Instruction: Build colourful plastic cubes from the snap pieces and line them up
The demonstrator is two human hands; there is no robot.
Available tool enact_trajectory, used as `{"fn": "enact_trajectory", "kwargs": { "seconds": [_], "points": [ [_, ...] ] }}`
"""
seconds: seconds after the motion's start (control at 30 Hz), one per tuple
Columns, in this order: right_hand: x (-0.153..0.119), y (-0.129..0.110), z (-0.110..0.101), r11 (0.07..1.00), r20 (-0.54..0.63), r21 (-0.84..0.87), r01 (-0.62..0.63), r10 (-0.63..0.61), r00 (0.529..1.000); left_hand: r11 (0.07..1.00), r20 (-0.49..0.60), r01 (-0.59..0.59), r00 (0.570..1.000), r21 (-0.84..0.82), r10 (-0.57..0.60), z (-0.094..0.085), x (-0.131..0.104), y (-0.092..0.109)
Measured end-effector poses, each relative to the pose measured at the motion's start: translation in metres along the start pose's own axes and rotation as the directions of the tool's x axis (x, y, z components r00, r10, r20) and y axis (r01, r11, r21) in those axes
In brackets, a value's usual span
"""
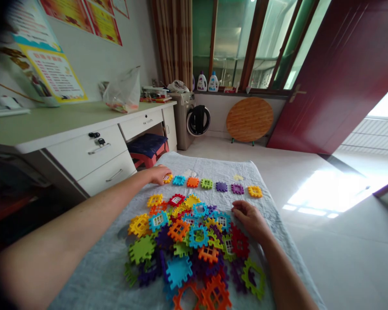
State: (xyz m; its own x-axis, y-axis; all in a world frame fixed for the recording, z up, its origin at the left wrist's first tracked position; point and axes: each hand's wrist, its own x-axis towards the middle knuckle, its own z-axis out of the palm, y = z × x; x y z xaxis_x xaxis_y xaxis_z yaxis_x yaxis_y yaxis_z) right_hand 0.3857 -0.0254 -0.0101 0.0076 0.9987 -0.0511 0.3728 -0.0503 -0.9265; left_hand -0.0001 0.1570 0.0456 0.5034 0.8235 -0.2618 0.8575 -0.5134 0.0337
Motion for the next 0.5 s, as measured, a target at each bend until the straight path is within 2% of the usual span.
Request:
{"fn": "enact_trajectory", "kwargs": {
  "seconds": [0.27,0.5],
  "points": [
    [0.0028,0.0068,-0.0008,1.0,0.011,0.022,0.008,-0.008,1.0,0.999,0.011,0.022,1.0,0.047,-0.022,-0.0031,0.0036,0.0026],
    [-0.0001,-0.0002,0.0007,1.0,-0.003,0.006,0.008,-0.008,1.0,0.998,0.01,0.036,0.999,0.059,-0.036,-0.0057,0.0032,0.0063]
  ]
}}
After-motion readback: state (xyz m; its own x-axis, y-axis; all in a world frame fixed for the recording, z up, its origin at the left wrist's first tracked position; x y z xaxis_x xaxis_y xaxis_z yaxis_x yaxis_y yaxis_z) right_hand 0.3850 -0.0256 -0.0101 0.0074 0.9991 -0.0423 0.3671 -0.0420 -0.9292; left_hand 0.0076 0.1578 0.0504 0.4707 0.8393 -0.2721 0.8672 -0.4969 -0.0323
